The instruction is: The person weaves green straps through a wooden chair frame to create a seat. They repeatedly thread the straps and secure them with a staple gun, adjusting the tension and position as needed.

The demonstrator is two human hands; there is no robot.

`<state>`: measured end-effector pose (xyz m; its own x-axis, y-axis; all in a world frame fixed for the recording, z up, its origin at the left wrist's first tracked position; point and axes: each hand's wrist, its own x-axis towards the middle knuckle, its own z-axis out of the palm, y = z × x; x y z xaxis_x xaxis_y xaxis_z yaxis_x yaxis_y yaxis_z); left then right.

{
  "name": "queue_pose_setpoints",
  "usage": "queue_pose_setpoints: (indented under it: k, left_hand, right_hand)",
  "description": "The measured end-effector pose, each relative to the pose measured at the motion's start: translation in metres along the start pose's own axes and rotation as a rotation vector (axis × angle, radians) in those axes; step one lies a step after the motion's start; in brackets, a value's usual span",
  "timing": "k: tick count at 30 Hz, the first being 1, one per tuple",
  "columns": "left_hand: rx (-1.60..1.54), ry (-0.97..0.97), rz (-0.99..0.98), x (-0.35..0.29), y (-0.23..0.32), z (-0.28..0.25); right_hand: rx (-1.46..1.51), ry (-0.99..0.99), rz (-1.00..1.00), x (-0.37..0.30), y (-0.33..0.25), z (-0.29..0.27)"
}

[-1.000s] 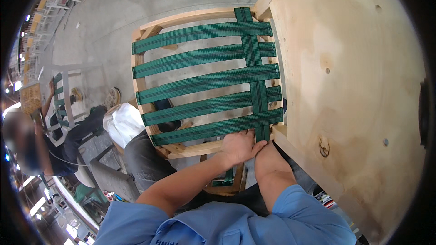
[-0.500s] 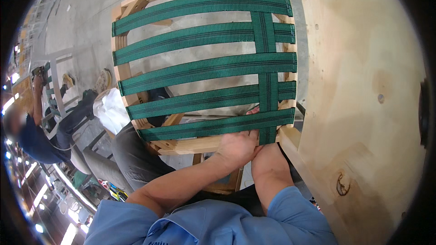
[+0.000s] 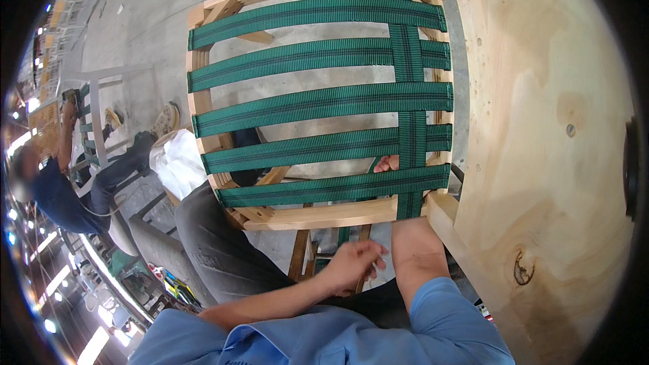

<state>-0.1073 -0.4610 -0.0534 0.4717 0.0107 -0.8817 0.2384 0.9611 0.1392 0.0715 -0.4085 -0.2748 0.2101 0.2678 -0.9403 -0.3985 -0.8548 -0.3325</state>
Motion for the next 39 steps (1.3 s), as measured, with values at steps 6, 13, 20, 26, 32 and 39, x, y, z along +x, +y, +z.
queue_pose_setpoints:
  k: [6,13,20,26,32,39]
  left_hand:
    - [-1.034,-0.342,0.03,0.103,-0.004,-0.03]
    - [-1.716,-0.439,0.029,0.135,0.038,-0.012]
    - [-1.519,-0.34,0.073,0.154,0.043,-0.003]
    - [-1.275,-0.338,0.056,0.158,0.04,-0.002]
    - [-1.104,-0.396,0.17,0.181,0.042,-0.02]
    - [-0.785,-0.617,0.288,0.175,0.053,-0.023]
  right_hand:
    - [-0.093,0.023,0.023,-0.011,0.016,-0.019]
    - [-0.21,0.022,0.017,-0.001,0.022,-0.019]
    - [-0.361,0.011,-0.001,0.005,0.013,-0.007]
    - [-0.488,0.023,0.007,-0.039,0.034,-0.028]
    - [-1.062,-0.196,0.09,-0.172,0.002,-0.041]
    - [-0.141,0.202,-0.551,-0.386,-0.02,-0.176]
